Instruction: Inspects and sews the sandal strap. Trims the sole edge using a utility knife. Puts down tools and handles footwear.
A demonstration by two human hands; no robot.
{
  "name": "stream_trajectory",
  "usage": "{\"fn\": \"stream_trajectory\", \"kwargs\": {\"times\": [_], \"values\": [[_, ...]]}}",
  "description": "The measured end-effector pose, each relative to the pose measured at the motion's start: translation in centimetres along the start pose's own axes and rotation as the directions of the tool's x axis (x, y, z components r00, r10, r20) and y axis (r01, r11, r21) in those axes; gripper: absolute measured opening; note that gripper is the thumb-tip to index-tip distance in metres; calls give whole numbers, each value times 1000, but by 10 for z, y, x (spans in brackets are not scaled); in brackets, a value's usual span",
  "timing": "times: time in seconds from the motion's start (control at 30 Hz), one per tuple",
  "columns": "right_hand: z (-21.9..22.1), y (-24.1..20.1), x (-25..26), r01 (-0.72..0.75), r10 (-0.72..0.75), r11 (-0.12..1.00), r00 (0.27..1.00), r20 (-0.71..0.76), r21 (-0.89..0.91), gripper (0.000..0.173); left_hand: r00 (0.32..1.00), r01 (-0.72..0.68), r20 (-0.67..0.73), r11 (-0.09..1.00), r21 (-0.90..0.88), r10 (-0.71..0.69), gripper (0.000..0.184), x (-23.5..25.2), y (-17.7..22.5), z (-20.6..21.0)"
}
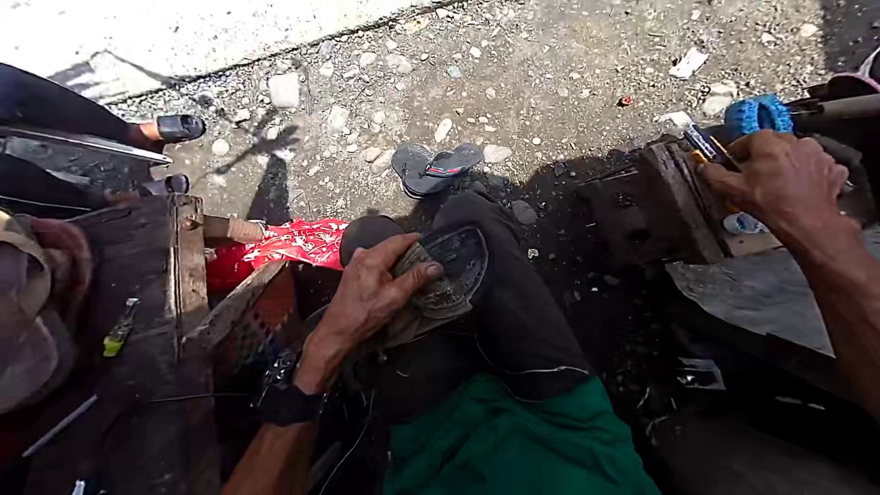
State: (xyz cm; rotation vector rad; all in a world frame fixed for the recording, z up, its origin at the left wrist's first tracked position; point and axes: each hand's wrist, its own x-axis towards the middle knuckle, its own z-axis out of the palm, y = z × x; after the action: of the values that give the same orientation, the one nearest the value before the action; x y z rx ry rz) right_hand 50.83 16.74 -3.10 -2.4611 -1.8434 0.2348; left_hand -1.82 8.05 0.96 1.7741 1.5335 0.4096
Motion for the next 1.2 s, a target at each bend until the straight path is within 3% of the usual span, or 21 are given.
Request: {"fn": "stream_trajectory", "kwargs": {"times": [0.13, 0.23, 0.3, 0.4, 0.47, 0.53, 0.6, 0.7, 1.03, 1.13, 1.2], "values": [[-21, -17, -7, 23, -17, 998, 996, -87, 63, 64, 1000, -5, -3, 998, 63, 5, 56, 0, 3, 0], [-46, -41, -23, 161, -104, 941, 974, -200, 297, 64, 999, 21, 31, 996, 84, -24, 57, 1, 6, -2], [-63, -76, -51, 263, -174, 781, 963, -208, 566, 54, 997, 50, 60, 999, 4, -50, 49, 2, 11, -3], [-57, -127, -107, 210, -289, 345, 951, -109, 915, 41, 995, 59, 95, 976, -211, -39, 39, 1, 26, -6], [-38, -152, -144, 92, -388, 198, 922, -9, 976, 35, 997, 48, 62, 967, -250, -33, 40, 2, 33, -3], [-15, -169, -174, 10, -431, 140, 901, 52, 990, 35, 999, 49, 23, 975, -214, -45, 47, 6, 28, 6], [5, -182, -194, 7, -414, 157, 908, 59, 988, 37, 998, 67, 14, 972, -224, -66, 51, 10, 19, 13], [22, -192, -208, 137, -372, 292, 928, -19, 947, 42, 999, 50, 0, 967, -251, -51, 52, 10, 14, 14], [23, -201, -222, 235, -333, 443, 939, -85, 865, 39, 998, 56, -10, 957, -284, -62, 51, 11, 13, 18], [21, -199, -222, 237, -335, 449, 939, -84, 861, 39, 998, 53, -22, 958, -284, -61, 51, 11, 14, 20], [17, -195, -217, 189, -341, 379, 939, -54, 906, 41, 999, 43, -11, 961, -273, -47, 51, 11, 16, 18]]}}
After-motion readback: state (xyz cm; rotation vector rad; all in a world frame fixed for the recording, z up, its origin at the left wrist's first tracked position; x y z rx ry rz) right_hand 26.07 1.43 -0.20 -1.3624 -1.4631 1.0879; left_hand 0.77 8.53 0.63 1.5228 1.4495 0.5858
